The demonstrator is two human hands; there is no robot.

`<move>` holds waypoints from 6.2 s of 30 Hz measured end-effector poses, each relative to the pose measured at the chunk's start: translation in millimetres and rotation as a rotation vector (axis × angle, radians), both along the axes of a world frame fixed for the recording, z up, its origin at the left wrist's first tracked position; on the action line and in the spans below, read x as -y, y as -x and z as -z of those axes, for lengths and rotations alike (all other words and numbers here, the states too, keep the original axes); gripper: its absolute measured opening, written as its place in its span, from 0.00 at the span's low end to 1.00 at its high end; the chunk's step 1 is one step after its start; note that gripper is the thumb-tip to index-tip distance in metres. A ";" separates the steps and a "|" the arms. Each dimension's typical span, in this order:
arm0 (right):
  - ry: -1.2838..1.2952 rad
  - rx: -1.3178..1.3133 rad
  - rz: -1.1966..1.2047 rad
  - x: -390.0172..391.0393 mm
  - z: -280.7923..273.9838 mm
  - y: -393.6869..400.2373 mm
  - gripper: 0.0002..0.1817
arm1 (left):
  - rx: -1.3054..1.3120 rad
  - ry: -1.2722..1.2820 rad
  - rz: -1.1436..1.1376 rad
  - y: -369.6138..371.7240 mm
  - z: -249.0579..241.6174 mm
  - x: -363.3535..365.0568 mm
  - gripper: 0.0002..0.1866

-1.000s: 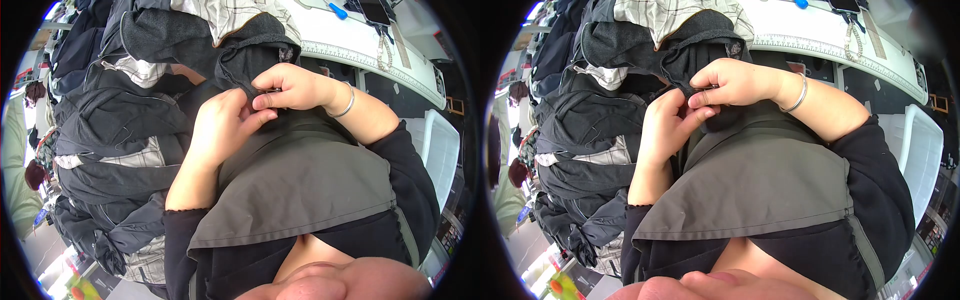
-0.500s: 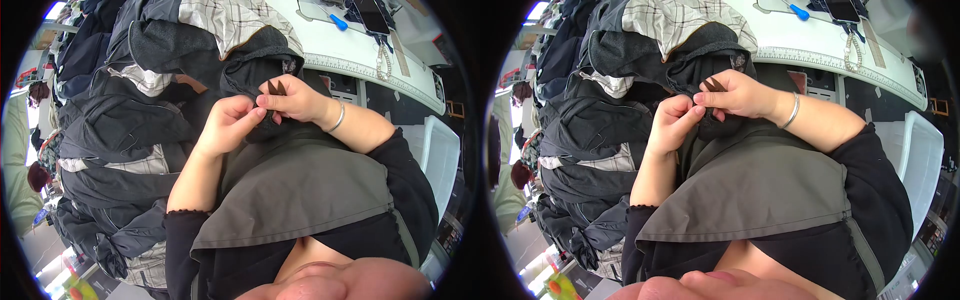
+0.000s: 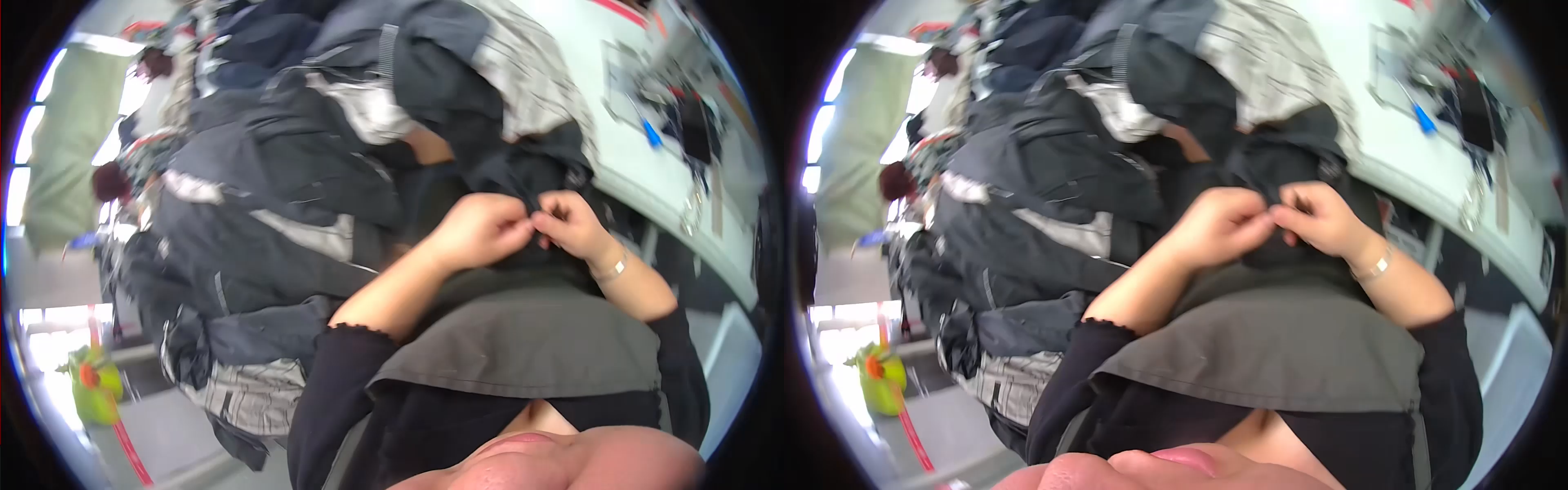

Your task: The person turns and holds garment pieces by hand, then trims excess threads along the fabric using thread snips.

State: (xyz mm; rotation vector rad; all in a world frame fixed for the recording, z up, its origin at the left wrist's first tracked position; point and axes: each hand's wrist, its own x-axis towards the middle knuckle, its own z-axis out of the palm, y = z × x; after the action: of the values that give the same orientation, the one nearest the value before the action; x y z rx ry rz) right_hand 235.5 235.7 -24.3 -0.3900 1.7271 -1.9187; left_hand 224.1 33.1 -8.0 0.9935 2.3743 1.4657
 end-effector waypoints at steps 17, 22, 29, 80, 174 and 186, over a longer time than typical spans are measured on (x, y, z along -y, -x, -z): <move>-0.341 -0.754 0.120 17.5 -9.2 -9.2 0.19 | -0.302 0.224 -0.156 -21.4 -8.1 3.1 0.10; -0.262 -0.369 0.128 20.4 -6.6 -14.6 0.21 | -0.260 0.159 -0.096 -18.6 -5.1 1.4 0.10; -0.242 -0.338 0.074 16.0 21.0 -9.4 0.17 | -0.252 0.296 -0.049 -14.3 0.5 2.3 0.12; 0.189 -0.355 0.089 8.6 -2.6 -6.1 0.09 | 0.020 0.178 -0.123 -9.9 -27.1 -0.8 0.07; -0.084 -0.214 -0.226 57.7 -3.0 33.6 0.11 | 0.630 -0.452 0.002 -2.1 60.4 44.3 0.18; -0.075 -0.239 -0.170 60.1 1.5 28.2 0.11 | 0.680 -0.497 -0.016 -7.3 59.5 42.6 0.12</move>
State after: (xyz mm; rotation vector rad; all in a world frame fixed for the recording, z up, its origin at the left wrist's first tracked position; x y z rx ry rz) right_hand 207.3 175.5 -25.8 -0.7389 1.8432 -1.7378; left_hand 231.4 -9.4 -67.5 0.4265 1.5783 2.0392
